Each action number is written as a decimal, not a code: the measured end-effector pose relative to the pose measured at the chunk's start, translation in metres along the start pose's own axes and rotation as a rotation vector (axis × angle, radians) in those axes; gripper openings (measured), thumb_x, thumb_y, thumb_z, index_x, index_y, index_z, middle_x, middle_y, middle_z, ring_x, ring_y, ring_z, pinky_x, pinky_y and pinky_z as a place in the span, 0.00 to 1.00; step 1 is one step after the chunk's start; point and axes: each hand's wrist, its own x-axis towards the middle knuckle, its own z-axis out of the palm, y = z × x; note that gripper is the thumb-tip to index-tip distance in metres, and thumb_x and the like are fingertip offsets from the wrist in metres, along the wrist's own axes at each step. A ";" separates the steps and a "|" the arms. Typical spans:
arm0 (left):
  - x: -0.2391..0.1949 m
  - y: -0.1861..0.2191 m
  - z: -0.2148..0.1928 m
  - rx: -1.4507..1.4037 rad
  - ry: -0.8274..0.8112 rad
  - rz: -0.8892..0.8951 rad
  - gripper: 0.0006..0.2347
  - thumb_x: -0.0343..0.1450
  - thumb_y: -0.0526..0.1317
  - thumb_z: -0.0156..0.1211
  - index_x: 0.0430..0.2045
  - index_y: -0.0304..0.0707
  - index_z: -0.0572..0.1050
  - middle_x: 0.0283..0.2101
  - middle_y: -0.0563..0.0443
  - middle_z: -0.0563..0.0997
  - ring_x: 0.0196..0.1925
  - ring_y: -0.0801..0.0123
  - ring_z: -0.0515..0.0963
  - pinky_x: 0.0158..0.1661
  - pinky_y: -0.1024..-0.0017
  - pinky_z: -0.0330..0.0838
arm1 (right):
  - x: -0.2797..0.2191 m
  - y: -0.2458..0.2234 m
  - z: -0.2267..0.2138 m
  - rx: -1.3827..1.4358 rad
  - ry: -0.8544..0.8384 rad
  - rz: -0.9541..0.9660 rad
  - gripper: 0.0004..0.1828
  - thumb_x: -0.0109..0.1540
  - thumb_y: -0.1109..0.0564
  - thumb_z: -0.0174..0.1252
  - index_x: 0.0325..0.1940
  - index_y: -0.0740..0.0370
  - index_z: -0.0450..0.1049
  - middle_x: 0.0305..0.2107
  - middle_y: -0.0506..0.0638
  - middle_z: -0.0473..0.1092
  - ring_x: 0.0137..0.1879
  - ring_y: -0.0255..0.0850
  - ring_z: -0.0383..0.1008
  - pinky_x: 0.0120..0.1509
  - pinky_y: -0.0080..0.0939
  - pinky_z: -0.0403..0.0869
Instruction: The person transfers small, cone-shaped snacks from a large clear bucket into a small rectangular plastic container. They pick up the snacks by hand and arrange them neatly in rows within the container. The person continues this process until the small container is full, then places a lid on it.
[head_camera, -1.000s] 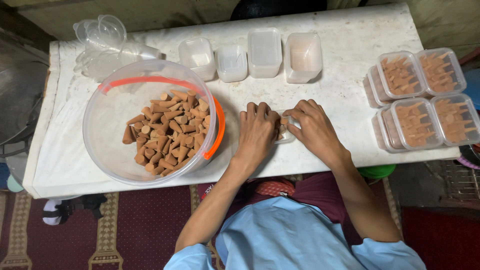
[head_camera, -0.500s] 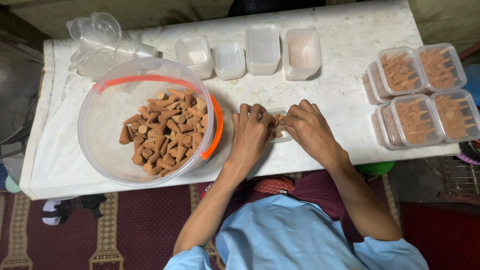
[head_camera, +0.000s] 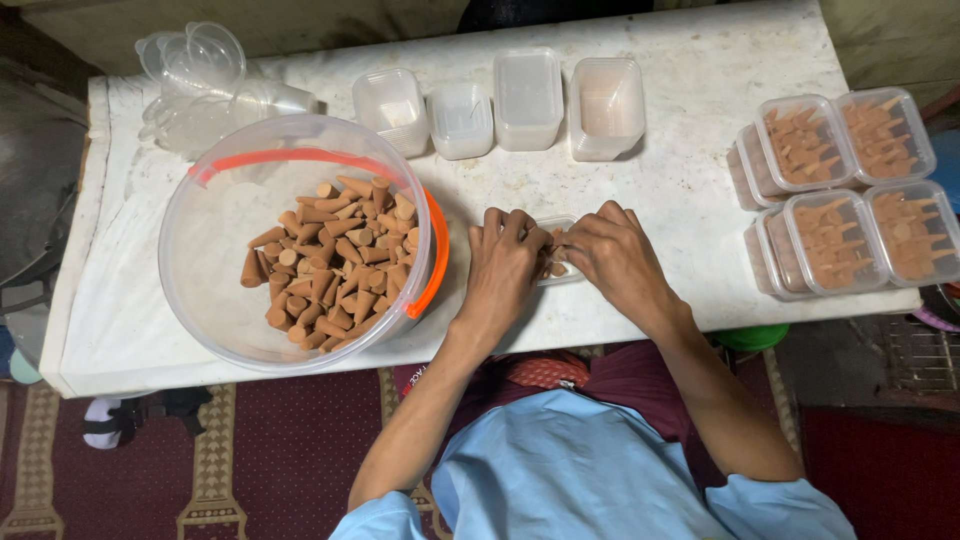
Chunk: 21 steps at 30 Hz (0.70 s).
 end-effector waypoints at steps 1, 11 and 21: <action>0.000 0.000 -0.003 0.001 0.002 0.000 0.07 0.61 0.38 0.70 0.28 0.41 0.79 0.35 0.53 0.68 0.47 0.57 0.66 0.42 0.62 0.58 | 0.001 -0.002 -0.003 0.000 0.001 -0.002 0.01 0.59 0.62 0.65 0.33 0.59 0.81 0.30 0.50 0.75 0.42 0.43 0.69 0.49 0.43 0.66; -0.007 0.002 -0.025 0.024 -0.026 -0.015 0.08 0.65 0.38 0.67 0.36 0.45 0.78 0.38 0.55 0.69 0.48 0.60 0.66 0.41 0.62 0.61 | -0.001 -0.005 -0.013 0.026 0.013 0.003 0.12 0.58 0.64 0.65 0.46 0.63 0.81 0.32 0.54 0.76 0.42 0.44 0.70 0.49 0.43 0.67; -0.024 0.008 -0.054 -0.080 0.045 -0.066 0.15 0.65 0.28 0.58 0.44 0.43 0.77 0.40 0.50 0.73 0.46 0.58 0.74 0.44 0.64 0.72 | 0.005 -0.012 -0.030 0.039 0.033 -0.018 0.10 0.61 0.62 0.64 0.46 0.65 0.80 0.33 0.54 0.76 0.42 0.44 0.70 0.49 0.43 0.67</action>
